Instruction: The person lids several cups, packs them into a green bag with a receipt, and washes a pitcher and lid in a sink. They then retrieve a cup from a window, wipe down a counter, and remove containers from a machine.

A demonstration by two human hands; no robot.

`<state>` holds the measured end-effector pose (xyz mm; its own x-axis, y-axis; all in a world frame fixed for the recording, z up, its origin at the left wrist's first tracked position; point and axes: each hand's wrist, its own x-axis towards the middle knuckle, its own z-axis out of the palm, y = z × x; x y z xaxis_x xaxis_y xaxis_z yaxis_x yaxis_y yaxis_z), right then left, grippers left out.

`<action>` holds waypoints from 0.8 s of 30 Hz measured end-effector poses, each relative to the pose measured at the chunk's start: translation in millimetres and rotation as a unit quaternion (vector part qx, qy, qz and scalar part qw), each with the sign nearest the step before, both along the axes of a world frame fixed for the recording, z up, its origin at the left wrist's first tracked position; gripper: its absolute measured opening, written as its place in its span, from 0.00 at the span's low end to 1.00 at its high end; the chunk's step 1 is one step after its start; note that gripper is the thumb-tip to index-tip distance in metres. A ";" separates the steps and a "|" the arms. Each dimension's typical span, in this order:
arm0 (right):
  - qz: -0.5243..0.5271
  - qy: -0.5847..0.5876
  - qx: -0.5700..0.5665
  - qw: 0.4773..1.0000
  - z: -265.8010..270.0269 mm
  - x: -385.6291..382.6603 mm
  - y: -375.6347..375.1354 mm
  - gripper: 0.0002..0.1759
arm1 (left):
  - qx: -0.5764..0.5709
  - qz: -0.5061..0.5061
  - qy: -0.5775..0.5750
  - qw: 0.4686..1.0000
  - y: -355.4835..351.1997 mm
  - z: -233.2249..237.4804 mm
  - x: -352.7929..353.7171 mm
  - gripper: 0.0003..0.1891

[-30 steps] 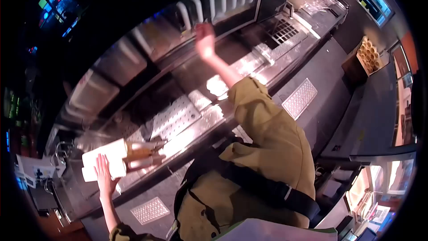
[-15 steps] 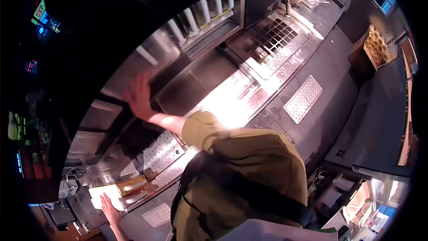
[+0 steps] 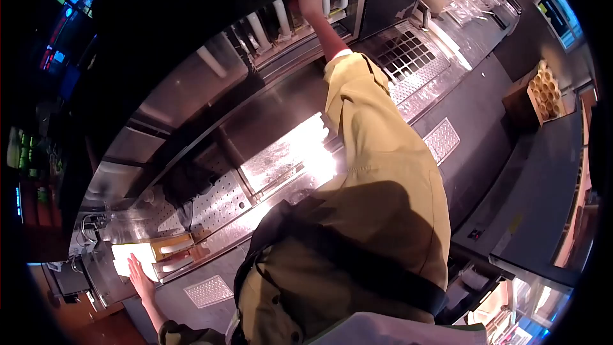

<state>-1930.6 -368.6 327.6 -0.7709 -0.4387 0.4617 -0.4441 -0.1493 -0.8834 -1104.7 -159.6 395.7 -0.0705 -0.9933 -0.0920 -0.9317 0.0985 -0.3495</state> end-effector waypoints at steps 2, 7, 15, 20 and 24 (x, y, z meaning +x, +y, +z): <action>-0.001 0.072 -0.053 0.996 6.5 -9.4 -16.8 0.20 | -0.020 -0.059 0.039 0.997 -9.5 -7.6 15.7 0.26; -0.134 0.011 0.086 0.987 10.5 -1.9 -22.6 0.19 | -0.039 -0.123 0.044 0.991 -5.9 -10.6 14.3 0.26; -0.021 0.055 -0.038 0.998 17.7 3.2 -7.0 0.22 | -0.052 -0.088 0.121 0.987 -3.5 -16.3 14.5 0.34; -0.091 0.083 0.023 0.992 30.8 7.9 -5.0 0.24 | -0.057 -0.118 0.088 0.987 -2.4 -12.9 11.2 0.32; -0.125 0.120 0.022 0.985 51.8 25.7 61.5 0.26 | -0.079 -0.126 0.085 0.985 -9.5 -27.4 31.4 0.36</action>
